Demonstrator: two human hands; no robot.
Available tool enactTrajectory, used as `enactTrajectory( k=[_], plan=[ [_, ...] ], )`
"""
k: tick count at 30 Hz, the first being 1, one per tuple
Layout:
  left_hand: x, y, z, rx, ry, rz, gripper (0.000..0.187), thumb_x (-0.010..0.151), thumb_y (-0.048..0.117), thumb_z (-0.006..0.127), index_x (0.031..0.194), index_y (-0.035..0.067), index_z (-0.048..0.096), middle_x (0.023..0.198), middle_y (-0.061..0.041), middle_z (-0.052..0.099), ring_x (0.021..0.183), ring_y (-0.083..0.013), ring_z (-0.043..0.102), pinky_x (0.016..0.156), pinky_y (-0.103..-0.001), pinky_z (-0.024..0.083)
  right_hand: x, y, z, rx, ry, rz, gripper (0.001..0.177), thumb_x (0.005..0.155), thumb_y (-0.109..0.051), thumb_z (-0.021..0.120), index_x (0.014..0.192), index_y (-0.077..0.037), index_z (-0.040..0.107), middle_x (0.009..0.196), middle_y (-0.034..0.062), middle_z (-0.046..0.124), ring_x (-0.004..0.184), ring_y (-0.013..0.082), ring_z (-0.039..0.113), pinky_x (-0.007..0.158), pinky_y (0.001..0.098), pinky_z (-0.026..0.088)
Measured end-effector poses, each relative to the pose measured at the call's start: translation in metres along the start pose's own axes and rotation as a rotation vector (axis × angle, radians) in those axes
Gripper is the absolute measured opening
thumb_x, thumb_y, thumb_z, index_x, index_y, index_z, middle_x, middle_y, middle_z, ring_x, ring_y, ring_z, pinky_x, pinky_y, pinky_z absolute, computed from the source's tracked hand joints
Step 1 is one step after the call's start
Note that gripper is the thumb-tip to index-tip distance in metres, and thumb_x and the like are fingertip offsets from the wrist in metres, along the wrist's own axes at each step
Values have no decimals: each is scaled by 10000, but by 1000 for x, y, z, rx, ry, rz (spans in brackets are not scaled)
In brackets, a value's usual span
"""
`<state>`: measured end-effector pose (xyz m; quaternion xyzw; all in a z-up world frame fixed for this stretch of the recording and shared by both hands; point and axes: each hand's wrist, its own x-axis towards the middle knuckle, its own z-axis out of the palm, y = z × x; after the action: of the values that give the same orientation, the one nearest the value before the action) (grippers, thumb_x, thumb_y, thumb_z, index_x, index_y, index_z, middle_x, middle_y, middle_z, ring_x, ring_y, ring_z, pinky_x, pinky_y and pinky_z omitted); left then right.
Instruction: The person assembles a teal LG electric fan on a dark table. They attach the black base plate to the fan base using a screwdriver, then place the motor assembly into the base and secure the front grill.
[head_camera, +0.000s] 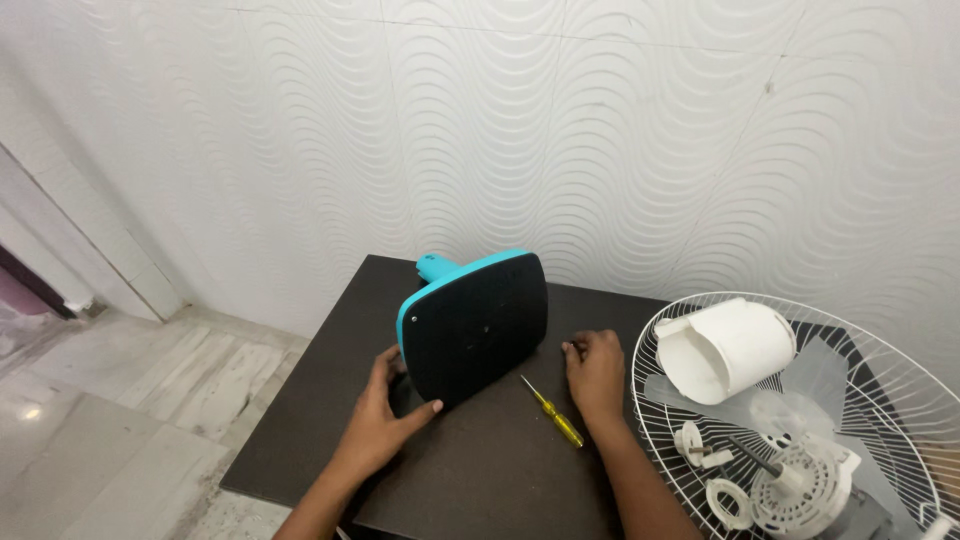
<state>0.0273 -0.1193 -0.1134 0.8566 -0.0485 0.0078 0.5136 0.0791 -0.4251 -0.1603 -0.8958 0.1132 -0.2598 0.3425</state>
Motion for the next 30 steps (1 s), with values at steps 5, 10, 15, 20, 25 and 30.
enactTrajectory(
  k=[5,10,15,20,25,30],
  plan=[
    [4,-11,16,112,30,36,693,814,342,835,1347,19,532,1261,-239,657,1241,-337,637,1046,-476,504,1,-9,-12,73,-13,4,153,846,-138,785,904,3,784,930,147,702,788,240,705,744,360,558],
    [10,-1,14,-306,129,26,423,909,365,676,1202,64,623,989,-133,717,938,-222,678,834,-386,561,2,-20,-18,262,-160,166,169,856,-173,785,956,-37,789,787,104,776,652,155,720,621,293,559],
    [29,35,9,-412,333,179,397,971,471,558,1121,104,570,915,-37,628,865,-118,617,741,-310,556,2,-19,-15,359,-217,122,147,847,-122,793,947,-15,800,734,97,761,606,122,654,577,281,526],
    [59,71,29,-499,199,223,457,896,329,716,1232,58,567,1039,-96,677,973,-191,675,816,-344,582,2,-11,-10,404,-235,19,141,836,-72,769,961,-12,795,770,70,778,653,97,665,607,244,545],
    [84,74,51,-472,44,380,592,839,225,777,1341,41,521,1188,-135,691,1113,-248,693,928,-385,589,2,-7,-8,405,-208,74,146,846,-90,786,973,-19,791,782,65,775,653,90,670,628,229,548],
    [108,60,69,-480,37,438,586,869,245,761,1366,29,538,1246,-153,689,1158,-248,671,987,-383,538,-1,-8,-9,521,-148,80,189,831,-96,827,952,20,740,766,93,739,661,109,642,622,251,531]
  ],
)
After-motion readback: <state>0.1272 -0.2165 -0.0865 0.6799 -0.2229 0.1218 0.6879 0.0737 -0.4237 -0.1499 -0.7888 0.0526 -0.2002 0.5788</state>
